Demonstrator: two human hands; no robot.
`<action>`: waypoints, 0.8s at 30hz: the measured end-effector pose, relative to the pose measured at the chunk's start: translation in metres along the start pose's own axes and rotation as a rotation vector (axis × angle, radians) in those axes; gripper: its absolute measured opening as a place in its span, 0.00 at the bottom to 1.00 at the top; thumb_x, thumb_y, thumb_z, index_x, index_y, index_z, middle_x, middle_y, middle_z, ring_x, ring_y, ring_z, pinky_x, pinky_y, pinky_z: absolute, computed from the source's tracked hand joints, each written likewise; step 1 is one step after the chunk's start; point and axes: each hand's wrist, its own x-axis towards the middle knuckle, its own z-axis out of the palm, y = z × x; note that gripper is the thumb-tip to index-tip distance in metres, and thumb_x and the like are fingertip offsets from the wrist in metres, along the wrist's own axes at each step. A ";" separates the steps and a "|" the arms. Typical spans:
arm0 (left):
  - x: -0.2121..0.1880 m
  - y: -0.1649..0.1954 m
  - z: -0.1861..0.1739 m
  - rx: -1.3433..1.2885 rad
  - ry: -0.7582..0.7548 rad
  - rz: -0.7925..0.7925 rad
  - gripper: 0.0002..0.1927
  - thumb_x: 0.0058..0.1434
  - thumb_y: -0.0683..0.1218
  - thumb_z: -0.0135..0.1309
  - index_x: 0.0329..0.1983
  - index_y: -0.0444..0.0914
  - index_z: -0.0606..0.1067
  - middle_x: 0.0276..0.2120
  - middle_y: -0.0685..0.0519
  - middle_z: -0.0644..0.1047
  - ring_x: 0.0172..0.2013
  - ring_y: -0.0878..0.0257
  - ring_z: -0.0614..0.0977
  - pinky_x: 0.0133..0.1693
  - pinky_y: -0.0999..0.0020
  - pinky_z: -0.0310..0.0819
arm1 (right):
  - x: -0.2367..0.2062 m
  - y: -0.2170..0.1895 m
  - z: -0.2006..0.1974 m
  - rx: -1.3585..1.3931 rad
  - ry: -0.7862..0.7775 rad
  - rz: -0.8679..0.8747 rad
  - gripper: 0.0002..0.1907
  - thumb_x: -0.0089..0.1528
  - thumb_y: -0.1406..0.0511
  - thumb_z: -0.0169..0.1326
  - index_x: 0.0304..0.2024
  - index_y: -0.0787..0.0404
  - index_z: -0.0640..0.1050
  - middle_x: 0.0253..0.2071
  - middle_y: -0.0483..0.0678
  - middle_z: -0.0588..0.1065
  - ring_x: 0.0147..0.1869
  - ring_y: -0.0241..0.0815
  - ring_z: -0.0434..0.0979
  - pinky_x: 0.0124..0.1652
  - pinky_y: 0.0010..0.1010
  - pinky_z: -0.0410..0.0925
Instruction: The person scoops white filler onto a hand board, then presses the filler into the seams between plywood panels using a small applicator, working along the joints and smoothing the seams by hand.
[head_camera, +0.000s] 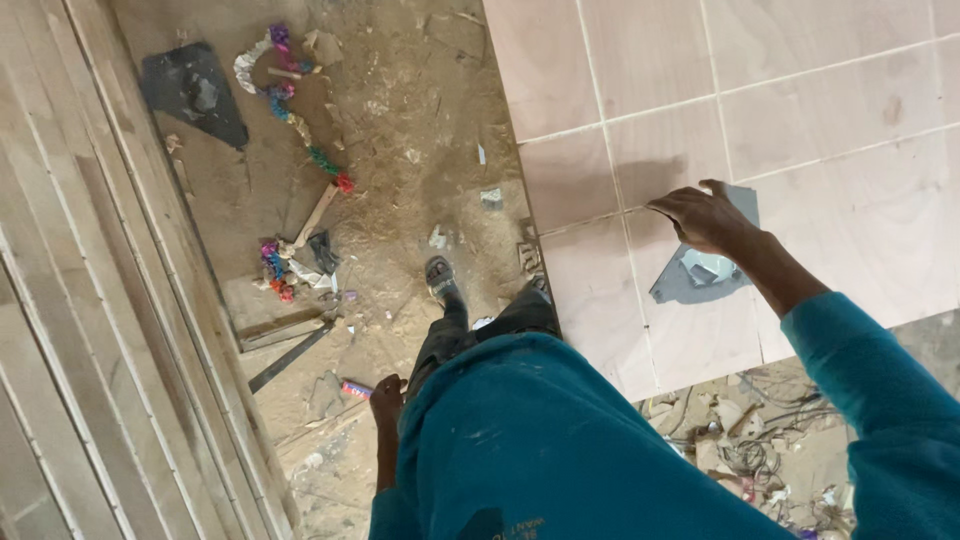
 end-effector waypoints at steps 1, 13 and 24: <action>0.000 -0.011 -0.002 0.099 0.036 0.068 0.18 0.67 0.49 0.53 0.52 0.32 0.80 0.43 0.42 0.85 0.38 0.54 0.84 0.37 0.65 0.75 | 0.000 0.001 0.006 -0.005 0.021 -0.001 0.29 0.61 0.70 0.52 0.65 0.44 0.71 0.63 0.41 0.74 0.69 0.41 0.69 0.70 0.58 0.49; 0.001 0.008 0.001 -0.163 -0.010 -0.063 0.19 0.66 0.46 0.51 0.56 0.30 0.75 0.40 0.42 0.83 0.33 0.54 0.84 0.31 0.65 0.77 | 0.000 -0.017 0.029 0.037 0.113 -0.018 0.28 0.61 0.68 0.54 0.65 0.49 0.72 0.61 0.42 0.75 0.69 0.40 0.69 0.67 0.60 0.51; 0.011 0.023 0.007 -0.075 -0.085 0.063 0.21 0.67 0.49 0.51 0.56 0.30 0.75 0.42 0.44 0.83 0.35 0.57 0.85 0.33 0.68 0.77 | 0.010 -0.025 0.015 -0.053 -0.009 -0.040 0.24 0.67 0.64 0.48 0.66 0.44 0.70 0.63 0.40 0.74 0.70 0.38 0.69 0.68 0.59 0.53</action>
